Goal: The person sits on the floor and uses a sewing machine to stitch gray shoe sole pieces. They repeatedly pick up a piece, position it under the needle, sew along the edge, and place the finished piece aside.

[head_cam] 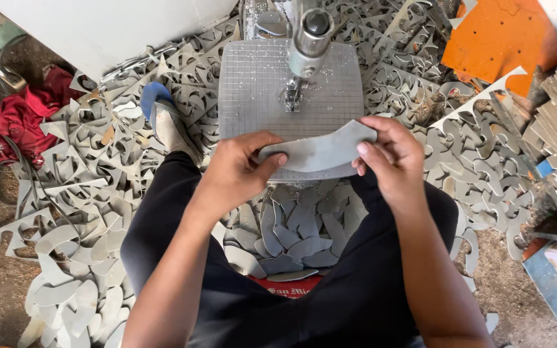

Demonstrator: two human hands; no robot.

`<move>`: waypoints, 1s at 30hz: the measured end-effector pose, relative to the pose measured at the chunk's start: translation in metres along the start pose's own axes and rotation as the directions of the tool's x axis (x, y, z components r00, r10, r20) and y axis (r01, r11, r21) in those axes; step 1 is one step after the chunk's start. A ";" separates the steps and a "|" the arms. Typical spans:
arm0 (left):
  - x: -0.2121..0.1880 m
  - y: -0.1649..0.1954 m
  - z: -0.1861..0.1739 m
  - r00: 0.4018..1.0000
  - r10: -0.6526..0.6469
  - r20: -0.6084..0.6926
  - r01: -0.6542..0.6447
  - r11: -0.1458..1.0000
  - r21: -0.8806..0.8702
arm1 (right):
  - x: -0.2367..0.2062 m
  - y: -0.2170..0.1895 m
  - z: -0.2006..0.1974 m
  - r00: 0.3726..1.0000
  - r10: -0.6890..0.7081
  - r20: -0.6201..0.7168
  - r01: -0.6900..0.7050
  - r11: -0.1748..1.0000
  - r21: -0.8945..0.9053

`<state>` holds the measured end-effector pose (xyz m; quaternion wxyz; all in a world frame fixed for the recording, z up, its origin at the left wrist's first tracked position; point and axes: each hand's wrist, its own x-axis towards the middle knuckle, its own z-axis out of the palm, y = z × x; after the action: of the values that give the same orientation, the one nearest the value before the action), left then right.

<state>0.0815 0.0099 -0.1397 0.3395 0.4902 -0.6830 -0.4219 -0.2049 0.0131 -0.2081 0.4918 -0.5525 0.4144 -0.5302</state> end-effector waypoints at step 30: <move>0.002 -0.019 0.011 0.910 0.311 -0.274 -0.091 0.794 0.601 | 0.030 -0.010 0.043 0.932 -0.299 0.202 0.294 0.304 -0.906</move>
<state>0.0787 0.0078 -0.1611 0.3376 0.5612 -0.7533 -0.0599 -0.1602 -0.0104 -0.1905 -0.0111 -0.7968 0.5314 -0.2874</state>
